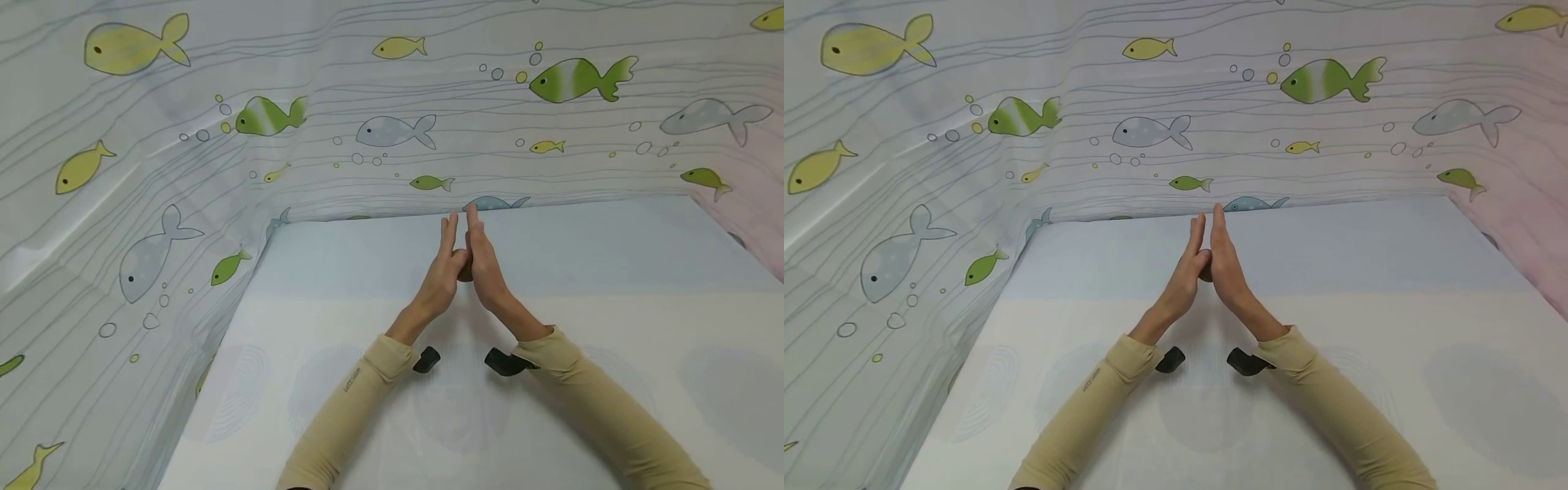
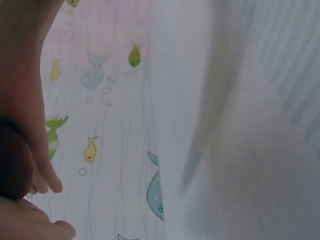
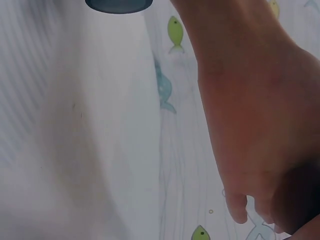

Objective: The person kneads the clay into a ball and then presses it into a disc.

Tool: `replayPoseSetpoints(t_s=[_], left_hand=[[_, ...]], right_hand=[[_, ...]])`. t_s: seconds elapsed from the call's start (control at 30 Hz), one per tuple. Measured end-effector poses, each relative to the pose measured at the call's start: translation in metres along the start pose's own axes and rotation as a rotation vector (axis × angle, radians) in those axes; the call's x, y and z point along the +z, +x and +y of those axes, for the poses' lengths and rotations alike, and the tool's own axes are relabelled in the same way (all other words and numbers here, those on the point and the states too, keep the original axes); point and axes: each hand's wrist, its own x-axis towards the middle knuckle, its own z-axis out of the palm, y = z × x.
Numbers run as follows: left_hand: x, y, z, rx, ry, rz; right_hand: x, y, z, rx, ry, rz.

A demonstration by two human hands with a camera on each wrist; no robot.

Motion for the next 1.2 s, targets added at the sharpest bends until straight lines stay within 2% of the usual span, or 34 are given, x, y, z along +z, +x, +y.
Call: replayPoseSetpoints(t_s=[0.17,0.3,0.47,0.7,0.83,1.0,1.2], left_hand=[[0.000,-0.002,0.000,0.018,0.000,-0.002],[0.001,-0.004,0.003,0.057,0.004,-0.009],[0.000,-0.006,0.010,0.107,0.008,0.000],[-0.002,-0.006,0.022,0.126,0.016,-0.005],[-0.004,-0.002,0.027,0.126,0.036,0.012],[-0.012,0.006,0.025,0.131,0.054,0.032],[-0.023,0.019,0.022,0.130,0.055,0.064]], right_hand=[[0.000,0.003,0.001,0.014,-0.004,0.010],[-0.003,0.005,0.003,0.031,-0.023,0.018],[-0.005,0.010,0.011,0.049,0.003,0.025],[-0.004,0.008,0.019,0.074,0.057,0.018],[0.000,0.003,0.017,0.059,0.079,0.001],[0.009,-0.001,0.015,0.019,0.094,-0.033],[0.018,-0.012,0.010,0.051,0.123,-0.072]])
